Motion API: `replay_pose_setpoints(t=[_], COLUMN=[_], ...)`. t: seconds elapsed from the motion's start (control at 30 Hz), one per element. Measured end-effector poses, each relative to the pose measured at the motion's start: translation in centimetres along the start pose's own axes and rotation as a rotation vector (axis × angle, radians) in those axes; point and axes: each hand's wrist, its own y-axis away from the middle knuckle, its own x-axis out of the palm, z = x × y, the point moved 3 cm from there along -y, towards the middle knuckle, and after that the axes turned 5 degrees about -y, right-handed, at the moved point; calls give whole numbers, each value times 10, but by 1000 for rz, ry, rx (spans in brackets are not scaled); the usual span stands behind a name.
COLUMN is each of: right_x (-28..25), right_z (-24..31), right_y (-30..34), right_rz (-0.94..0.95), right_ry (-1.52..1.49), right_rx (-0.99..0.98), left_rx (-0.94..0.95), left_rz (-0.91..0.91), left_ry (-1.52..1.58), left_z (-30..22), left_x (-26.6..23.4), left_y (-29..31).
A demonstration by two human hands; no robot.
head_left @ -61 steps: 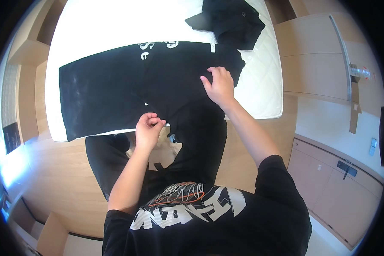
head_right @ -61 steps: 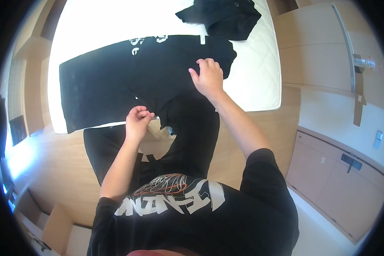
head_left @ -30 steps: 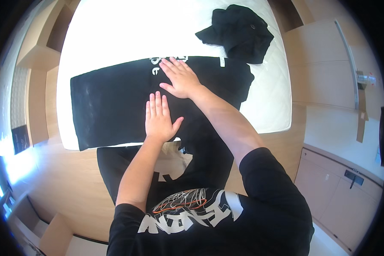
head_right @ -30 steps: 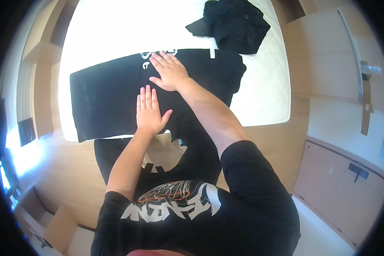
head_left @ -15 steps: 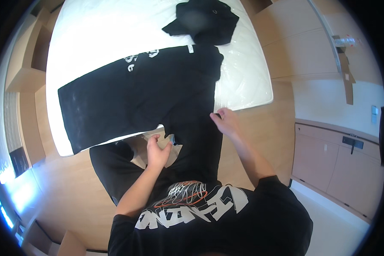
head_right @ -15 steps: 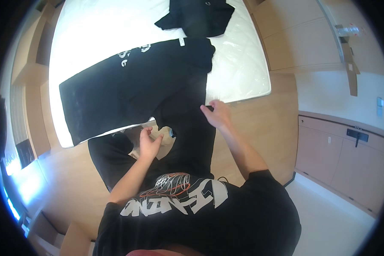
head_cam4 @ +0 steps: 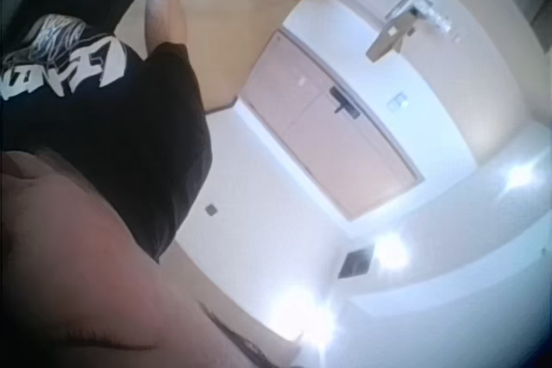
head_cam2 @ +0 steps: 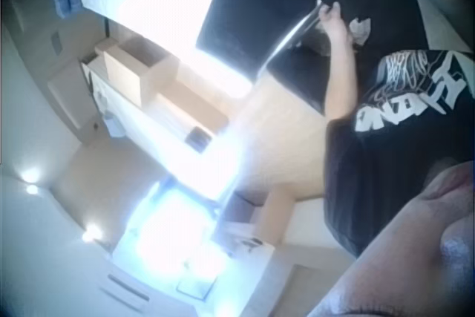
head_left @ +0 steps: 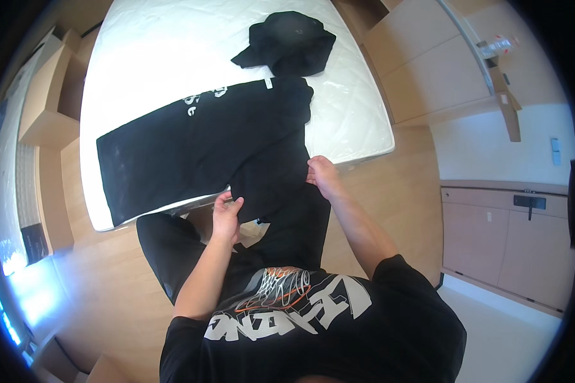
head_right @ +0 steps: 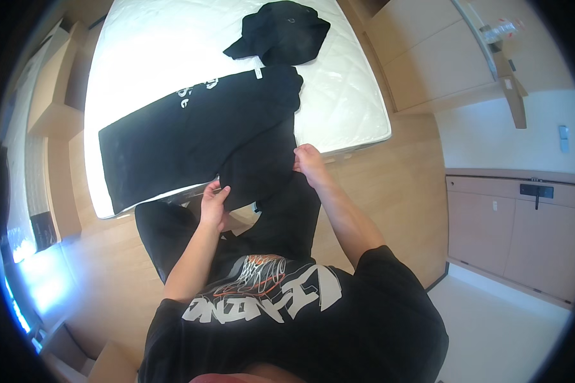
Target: The person folds a black t-shirt and a black cap on a white table. They smooth the t-shirt, fold it into a compact rectangle, and then fold the cap, placing it on top of the folded shirt.
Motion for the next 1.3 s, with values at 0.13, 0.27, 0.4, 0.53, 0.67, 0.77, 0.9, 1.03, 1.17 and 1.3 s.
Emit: replay_pose_setpoints(t=[0.13,0.27,0.4,0.53,0.67,0.77,0.9,1.03,1.17,1.3], right_x=[18,28,72,138,162,188,223,253,260,269], right_z=[22,49,104,111,100,102,100,112,126,128], right_y=[16,18,-21,-82,-106,-114,-151,-153,-147,-167], right_rz=[85,210,399,369,389,302,304,349,522,542], right_ry=[-202,-109,14,505,1226,1327,1241,1491,1301,1136], right_rx=[18,65,94,-46,-468,-642,-423,-379,-504,-540], left_rx=[149,-33,26,52,-40,73,118,183,290,287], left_rz=[105,240,227,-222,-323,-362,-497,-505,-454,-404], left_ry=[-231,-174,92,37,-145,-372,-538,-708,-636,-471], left_z=[-11,-20,-53,-60,-77,-86,-106,-98,-107,-124], left_x=[-12,-13,-4,-36,-35,-27,-22,-41,-36,-25], left_y=[5,12,3,-56,-60,-58,-68,-86,-75,-73])
